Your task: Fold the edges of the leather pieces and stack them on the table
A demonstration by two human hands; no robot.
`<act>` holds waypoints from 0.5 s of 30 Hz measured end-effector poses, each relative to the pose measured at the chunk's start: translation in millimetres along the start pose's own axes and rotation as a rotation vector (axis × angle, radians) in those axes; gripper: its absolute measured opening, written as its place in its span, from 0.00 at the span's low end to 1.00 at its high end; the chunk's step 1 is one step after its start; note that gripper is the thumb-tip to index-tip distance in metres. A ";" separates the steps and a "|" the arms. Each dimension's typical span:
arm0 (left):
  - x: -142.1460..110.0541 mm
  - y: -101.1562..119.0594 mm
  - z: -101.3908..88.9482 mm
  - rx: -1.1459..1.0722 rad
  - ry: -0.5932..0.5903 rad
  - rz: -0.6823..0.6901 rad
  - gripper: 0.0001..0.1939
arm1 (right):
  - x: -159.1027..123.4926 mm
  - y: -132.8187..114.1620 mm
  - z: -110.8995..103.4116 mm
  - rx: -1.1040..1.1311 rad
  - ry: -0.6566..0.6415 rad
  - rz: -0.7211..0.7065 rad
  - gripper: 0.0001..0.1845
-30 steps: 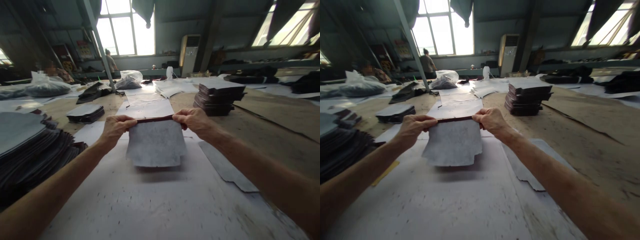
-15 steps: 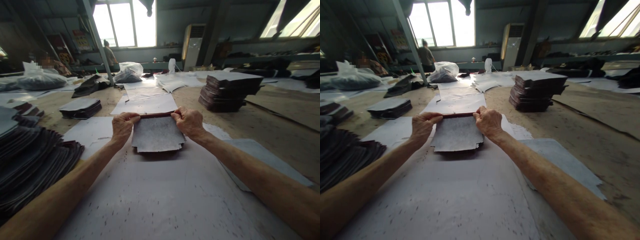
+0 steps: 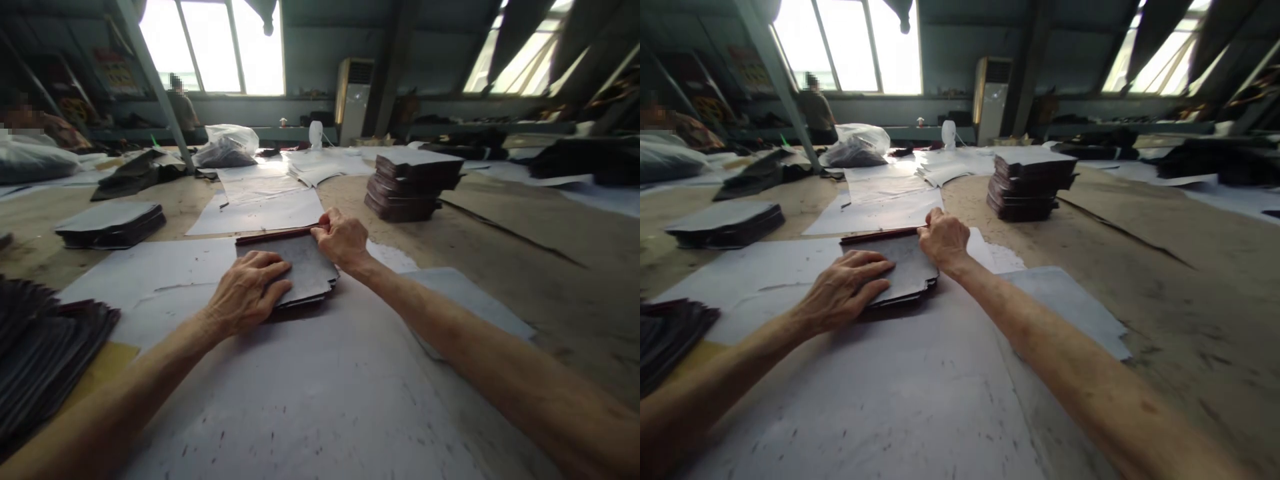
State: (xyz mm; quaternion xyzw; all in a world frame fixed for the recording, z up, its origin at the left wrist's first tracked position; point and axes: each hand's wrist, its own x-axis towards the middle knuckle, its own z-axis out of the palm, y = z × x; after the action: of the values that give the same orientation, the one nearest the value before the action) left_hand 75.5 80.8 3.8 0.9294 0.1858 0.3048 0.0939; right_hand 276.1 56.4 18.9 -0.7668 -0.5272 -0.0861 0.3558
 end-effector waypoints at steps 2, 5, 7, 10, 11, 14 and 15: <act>1.5 0.7 0.8 0.096 -0.087 -0.008 0.17 | 4.9 5.0 -8.4 0.075 -0.065 0.050 0.07; 3.9 -2.3 0.7 0.253 -0.173 -0.020 0.20 | 2.8 20.3 -36.4 0.183 -0.165 0.096 0.11; 4.1 -3.6 1.8 0.278 -0.167 -0.017 0.22 | -11.2 33.5 -65.1 0.223 -0.218 0.097 0.12; 1.6 -5.7 4.4 0.292 -0.161 -0.005 0.24 | -49.3 53.2 -115.0 0.212 -0.302 0.043 0.07; 0.2 -6.7 4.8 0.299 -0.164 0.004 0.24 | -64.5 58.8 -130.9 0.188 -0.335 0.008 0.05; -3.9 -8.9 3.3 0.280 -0.174 0.020 0.23 | -109.1 71.0 -166.8 0.094 -0.444 -0.128 0.07; -4.8 -8.3 2.1 0.268 -0.151 0.017 0.23 | -122.1 73.8 -173.4 0.033 -0.482 -0.203 0.10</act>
State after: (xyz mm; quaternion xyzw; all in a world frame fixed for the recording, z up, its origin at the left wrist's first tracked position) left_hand 70.7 86.3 -2.8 0.9553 0.2096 0.2074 -0.0200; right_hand 330.1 -159.3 50.4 -0.7025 -0.6724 0.0725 0.2216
